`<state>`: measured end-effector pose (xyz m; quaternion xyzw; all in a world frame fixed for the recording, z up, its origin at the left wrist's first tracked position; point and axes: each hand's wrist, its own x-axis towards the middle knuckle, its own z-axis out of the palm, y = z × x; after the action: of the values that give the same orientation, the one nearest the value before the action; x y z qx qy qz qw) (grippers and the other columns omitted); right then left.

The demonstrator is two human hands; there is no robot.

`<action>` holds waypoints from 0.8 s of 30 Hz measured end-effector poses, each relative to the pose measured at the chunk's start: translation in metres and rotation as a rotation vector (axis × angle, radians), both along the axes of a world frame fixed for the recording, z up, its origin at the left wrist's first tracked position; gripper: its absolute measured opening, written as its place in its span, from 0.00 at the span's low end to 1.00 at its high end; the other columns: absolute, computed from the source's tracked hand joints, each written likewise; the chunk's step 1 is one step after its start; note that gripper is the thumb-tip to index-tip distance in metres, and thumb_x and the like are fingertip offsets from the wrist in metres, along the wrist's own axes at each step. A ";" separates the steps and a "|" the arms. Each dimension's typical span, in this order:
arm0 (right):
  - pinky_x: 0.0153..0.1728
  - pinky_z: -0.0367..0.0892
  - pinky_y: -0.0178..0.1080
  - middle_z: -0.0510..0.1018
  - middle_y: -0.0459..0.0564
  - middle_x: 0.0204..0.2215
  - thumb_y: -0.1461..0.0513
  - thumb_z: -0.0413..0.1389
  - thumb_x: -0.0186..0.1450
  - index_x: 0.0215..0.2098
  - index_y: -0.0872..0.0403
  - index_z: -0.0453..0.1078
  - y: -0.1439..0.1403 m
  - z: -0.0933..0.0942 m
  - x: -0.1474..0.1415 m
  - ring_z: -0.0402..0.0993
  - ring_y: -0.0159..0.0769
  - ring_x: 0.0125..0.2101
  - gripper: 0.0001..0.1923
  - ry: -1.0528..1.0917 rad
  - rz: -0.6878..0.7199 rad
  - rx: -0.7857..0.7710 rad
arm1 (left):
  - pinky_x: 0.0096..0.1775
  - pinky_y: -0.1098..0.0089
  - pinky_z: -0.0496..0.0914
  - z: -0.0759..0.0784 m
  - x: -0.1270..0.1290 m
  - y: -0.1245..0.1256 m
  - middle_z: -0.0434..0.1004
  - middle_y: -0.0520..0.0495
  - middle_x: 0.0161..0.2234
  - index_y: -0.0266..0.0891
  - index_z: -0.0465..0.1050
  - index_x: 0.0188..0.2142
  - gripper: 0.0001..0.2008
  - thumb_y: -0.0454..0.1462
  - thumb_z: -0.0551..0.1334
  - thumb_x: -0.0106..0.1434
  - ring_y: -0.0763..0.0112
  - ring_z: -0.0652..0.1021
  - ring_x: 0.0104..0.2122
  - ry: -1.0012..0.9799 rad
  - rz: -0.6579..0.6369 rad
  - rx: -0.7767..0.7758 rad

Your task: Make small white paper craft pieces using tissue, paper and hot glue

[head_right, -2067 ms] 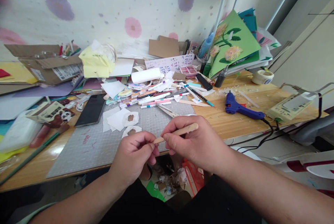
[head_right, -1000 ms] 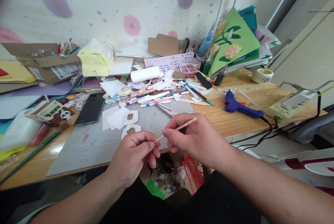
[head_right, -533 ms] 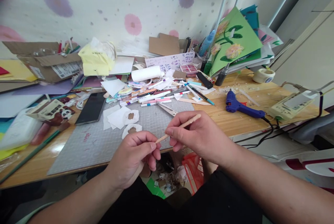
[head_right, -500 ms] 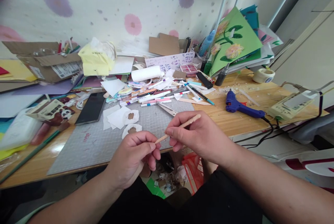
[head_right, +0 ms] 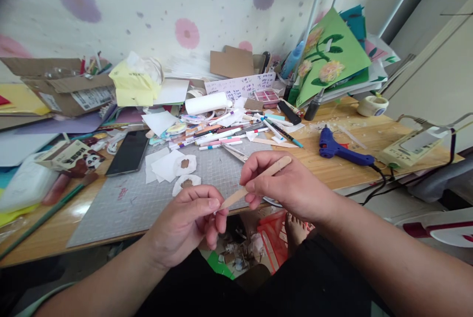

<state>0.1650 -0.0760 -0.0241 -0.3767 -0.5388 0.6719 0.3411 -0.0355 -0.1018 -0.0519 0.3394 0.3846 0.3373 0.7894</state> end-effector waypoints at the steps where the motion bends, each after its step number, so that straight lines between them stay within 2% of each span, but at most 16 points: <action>1: 0.23 0.69 0.28 0.77 0.45 0.20 0.66 0.60 0.57 0.29 0.56 0.71 0.001 0.000 0.000 0.74 0.28 0.21 0.02 0.000 0.025 -0.004 | 0.14 0.79 0.64 0.000 0.000 0.000 0.74 0.48 0.16 0.33 0.71 0.22 0.08 0.36 0.61 0.53 0.78 0.70 0.11 0.013 -0.020 0.003; 5: 0.24 0.70 0.28 0.77 0.44 0.20 0.63 0.61 0.56 0.28 0.57 0.69 0.001 0.004 -0.001 0.74 0.27 0.21 0.05 -0.099 0.098 -0.025 | 0.13 0.81 0.60 -0.002 0.002 0.000 0.73 0.50 0.15 0.34 0.69 0.20 0.07 0.35 0.62 0.52 0.81 0.68 0.10 0.134 -0.053 0.008; 9: 0.22 0.68 0.26 0.75 0.44 0.19 0.63 0.59 0.56 0.28 0.57 0.68 -0.001 0.009 -0.006 0.72 0.26 0.21 0.05 -0.268 0.113 0.064 | 0.12 0.81 0.57 -0.005 0.006 0.000 0.70 0.52 0.12 0.35 0.68 0.17 0.05 0.32 0.59 0.47 0.83 0.63 0.09 0.237 0.017 0.021; 12: 0.20 0.65 0.26 0.74 0.44 0.19 0.63 0.57 0.57 0.28 0.57 0.67 -0.003 0.012 -0.009 0.71 0.26 0.21 0.04 -0.333 0.129 0.145 | 0.12 0.81 0.56 -0.007 0.008 0.000 0.70 0.53 0.11 0.36 0.67 0.16 0.04 0.31 0.57 0.45 0.83 0.63 0.08 0.236 0.044 0.014; 18: 0.21 0.65 0.28 0.74 0.45 0.19 0.62 0.57 0.57 0.29 0.57 0.67 -0.003 0.011 -0.006 0.70 0.27 0.21 0.05 -0.362 0.151 0.170 | 0.12 0.81 0.57 -0.009 0.009 -0.001 0.70 0.53 0.11 0.36 0.67 0.16 0.03 0.29 0.55 0.40 0.82 0.63 0.08 0.207 0.060 -0.016; 24: 0.22 0.67 0.27 0.74 0.45 0.20 0.62 0.57 0.57 0.28 0.57 0.68 -0.003 0.012 -0.004 0.71 0.27 0.21 0.05 -0.349 0.158 0.168 | 0.12 0.80 0.59 -0.008 0.007 -0.001 0.72 0.51 0.12 0.35 0.68 0.17 0.03 0.32 0.59 0.43 0.80 0.65 0.08 0.165 0.008 -0.048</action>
<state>0.1613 -0.0789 -0.0119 -0.4143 -0.6716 0.5739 0.2190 -0.0283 -0.1026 -0.0602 0.3451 0.4576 0.3022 0.7617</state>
